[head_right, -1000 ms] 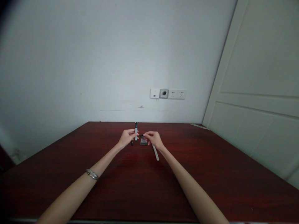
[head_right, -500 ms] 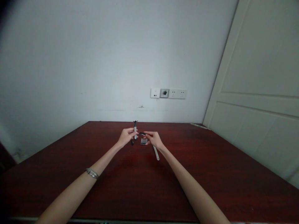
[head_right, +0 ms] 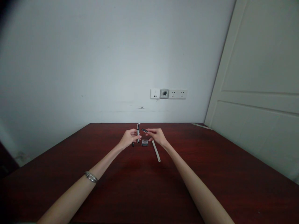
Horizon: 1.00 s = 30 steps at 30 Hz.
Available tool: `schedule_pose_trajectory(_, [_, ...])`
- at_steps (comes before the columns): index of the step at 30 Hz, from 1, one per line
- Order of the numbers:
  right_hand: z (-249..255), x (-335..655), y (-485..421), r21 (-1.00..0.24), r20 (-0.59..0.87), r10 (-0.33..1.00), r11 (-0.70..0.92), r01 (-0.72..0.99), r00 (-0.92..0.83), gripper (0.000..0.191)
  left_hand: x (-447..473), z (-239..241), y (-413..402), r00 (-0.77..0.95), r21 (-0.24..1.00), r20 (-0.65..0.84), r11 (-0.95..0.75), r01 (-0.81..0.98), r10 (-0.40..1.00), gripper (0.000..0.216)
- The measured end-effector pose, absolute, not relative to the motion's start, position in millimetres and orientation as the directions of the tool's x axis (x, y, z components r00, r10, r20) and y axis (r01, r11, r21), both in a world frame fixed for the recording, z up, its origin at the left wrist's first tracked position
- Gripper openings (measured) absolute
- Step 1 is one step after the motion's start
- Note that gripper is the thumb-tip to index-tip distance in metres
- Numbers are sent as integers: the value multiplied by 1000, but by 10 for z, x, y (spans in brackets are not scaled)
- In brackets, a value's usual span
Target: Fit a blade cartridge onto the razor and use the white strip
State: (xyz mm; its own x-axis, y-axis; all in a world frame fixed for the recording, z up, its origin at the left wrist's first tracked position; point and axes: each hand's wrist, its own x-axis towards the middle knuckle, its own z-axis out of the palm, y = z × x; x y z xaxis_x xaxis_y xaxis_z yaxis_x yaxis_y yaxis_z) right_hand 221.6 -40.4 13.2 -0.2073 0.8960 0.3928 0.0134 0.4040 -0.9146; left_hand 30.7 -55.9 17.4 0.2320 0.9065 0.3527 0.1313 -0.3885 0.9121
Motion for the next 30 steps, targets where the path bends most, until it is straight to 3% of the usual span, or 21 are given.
schedule_pose_trajectory(7, [224, 2243, -406, -917, 385, 893, 399, 16, -234, 31, 345, 117, -723, 297, 828, 403, -483, 284, 866, 25])
schedule_pose_trajectory(12, [271, 2235, -450, -904, 405, 874, 426, 22, -269, 34, 442, 28, -841, 249, 765, 459, -522, 377, 853, 21])
schedule_pose_trajectory(19, [307, 2260, -502, -910, 377, 878, 410, 58, -294, 34, 507, -101, -922, 189, 756, 483, -516, 402, 855, 28])
schedule_pose_trajectory(30, [346, 2232, -527, -839, 451, 817, 526, 141, -360, 34, 485, -104, -983, 197, 701, 481, -510, 499, 854, 31])
